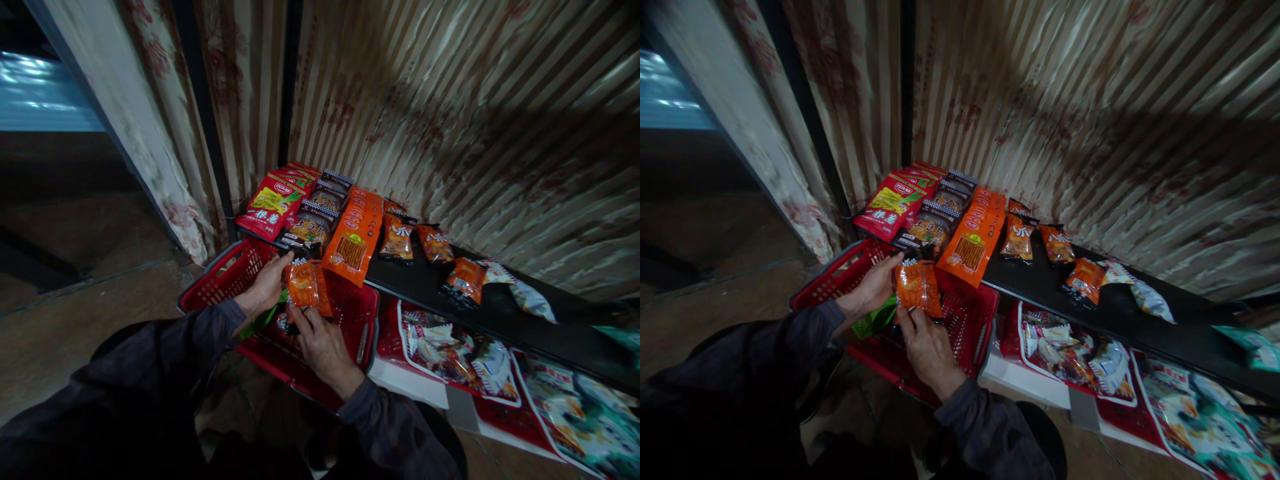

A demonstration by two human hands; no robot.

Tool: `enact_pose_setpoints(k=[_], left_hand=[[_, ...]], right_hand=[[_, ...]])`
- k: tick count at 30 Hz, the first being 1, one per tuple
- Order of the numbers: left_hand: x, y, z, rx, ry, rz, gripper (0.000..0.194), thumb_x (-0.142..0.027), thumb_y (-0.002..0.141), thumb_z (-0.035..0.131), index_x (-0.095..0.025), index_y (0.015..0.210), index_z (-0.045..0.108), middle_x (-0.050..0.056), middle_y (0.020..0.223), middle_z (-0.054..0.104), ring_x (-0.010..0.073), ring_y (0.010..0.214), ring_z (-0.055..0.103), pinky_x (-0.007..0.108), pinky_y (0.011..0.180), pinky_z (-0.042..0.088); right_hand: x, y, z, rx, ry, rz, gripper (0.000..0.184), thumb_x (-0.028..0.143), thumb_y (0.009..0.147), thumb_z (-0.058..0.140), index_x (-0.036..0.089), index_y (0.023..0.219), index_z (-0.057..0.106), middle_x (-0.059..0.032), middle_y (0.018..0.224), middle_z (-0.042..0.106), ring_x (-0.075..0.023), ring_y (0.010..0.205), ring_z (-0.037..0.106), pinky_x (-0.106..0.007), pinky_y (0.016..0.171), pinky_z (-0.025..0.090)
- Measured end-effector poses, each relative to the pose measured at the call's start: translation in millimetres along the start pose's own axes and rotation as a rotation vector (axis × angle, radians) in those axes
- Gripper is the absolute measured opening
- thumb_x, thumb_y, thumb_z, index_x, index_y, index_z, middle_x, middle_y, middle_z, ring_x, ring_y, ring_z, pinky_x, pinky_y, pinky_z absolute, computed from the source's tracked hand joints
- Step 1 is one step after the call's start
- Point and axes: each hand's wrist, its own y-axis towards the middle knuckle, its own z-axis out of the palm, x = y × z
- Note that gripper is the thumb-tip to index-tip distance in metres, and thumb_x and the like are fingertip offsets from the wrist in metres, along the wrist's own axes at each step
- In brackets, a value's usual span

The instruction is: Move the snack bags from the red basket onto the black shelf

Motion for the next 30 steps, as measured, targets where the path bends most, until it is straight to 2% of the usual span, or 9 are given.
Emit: enact_pose_setpoints(k=[4,7,11,13,16,19,23,26,30], left_hand=[[1,3,0.1,-0.032,0.021,-0.007,0.028,-0.017,0.063,0.080,-0.017,0.082,0.059,0.000,0.074,0.069,0.0149,0.066,0.065,0.027,0.065,0.050],[1,1,1.9,0.002,0.027,-0.004,0.028,-0.014,0.061,0.079,-0.017,0.079,0.058,-0.003,0.069,0.067,0.0125,0.061,0.063,0.024,0.062,0.049],[-2,-5,3.6,0.114,0.058,-0.009,0.026,-0.016,0.063,0.077,-0.016,0.083,0.061,-0.003,0.066,0.067,0.0119,0.058,0.063,0.023,0.059,0.049],[-3,-9,3.7,0.154,0.083,-0.034,0.025,-0.016,0.064,0.077,-0.016,0.084,0.063,-0.002,0.067,0.068,0.0127,0.059,0.064,0.023,0.060,0.050],[1,-14,3.8,0.233,0.138,-0.092,0.026,-0.018,0.063,0.079,-0.016,0.085,0.065,-0.001,0.070,0.071,0.0140,0.060,0.065,0.025,0.063,0.052],[10,-18,4.1,0.326,0.181,-0.116,0.030,-0.021,0.061,0.082,-0.015,0.085,0.067,0.000,0.072,0.072,0.0142,0.062,0.066,0.025,0.065,0.052],[22,-19,4.5,0.410,0.207,-0.146,0.035,-0.027,0.062,0.083,-0.014,0.091,0.068,0.002,0.077,0.074,0.0160,0.067,0.067,0.027,0.069,0.052],[26,-20,5.8,0.458,0.212,-0.164,0.038,-0.028,0.064,0.084,-0.014,0.095,0.068,0.003,0.084,0.074,0.0163,0.072,0.068,0.028,0.073,0.052],[30,-24,7.5,0.552,0.243,-0.200,0.039,-0.031,0.069,0.083,-0.015,0.102,0.068,0.006,0.095,0.075,0.0180,0.084,0.068,0.030,0.080,0.052]], right_hand=[[4,0,0,0.031,0.003,-0.080,0.054,0.005,0.087,0.048,0.017,0.139,0.045,-0.0102,0.106,0.065,-0.0197,0.082,0.066,-0.028,0.062,0.057],[9,-1,0,0.055,0.054,-0.113,0.054,0.003,0.087,0.048,0.016,0.139,0.046,-0.0101,0.105,0.065,-0.0193,0.081,0.066,-0.029,0.064,0.057],[2,-2,-4,-0.003,0.335,-0.169,0.039,0.019,0.094,0.051,0.020,0.132,0.054,-0.0076,0.101,0.069,-0.0173,0.079,0.067,-0.027,0.068,0.056],[-9,-1,-8,-0.151,0.534,-0.069,0.029,0.028,0.095,0.052,0.022,0.122,0.062,-0.0057,0.096,0.072,-0.0167,0.078,0.068,-0.027,0.070,0.055],[-36,4,-14,-0.427,0.784,0.336,0.024,0.036,0.094,0.053,0.023,0.107,0.068,-0.0041,0.093,0.073,-0.0164,0.080,0.068,-0.028,0.076,0.054],[-61,11,-13,-0.563,0.970,0.642,0.035,0.046,0.086,0.061,0.020,0.109,0.067,-0.0050,0.097,0.072,-0.0179,0.087,0.065,-0.032,0.080,0.053],[-77,16,-5,-0.561,1.271,0.734,0.036,0.049,0.074,0.070,0.020,0.095,0.072,-0.0026,0.091,0.073,-0.0180,0.083,0.064,-0.034,0.080,0.051],[-78,17,-5,-0.622,1.328,0.788,0.028,0.045,0.068,0.074,0.018,0.078,0.073,0.0008,0.074,0.071,-0.0157,0.073,0.061,-0.031,0.075,0.049],[-82,17,-10,-0.739,1.358,0.825,0.023,0.040,0.067,0.076,0.018,0.071,0.072,0.0030,0.067,0.068,-0.0128,0.066,0.055,-0.028,0.070,0.046]])
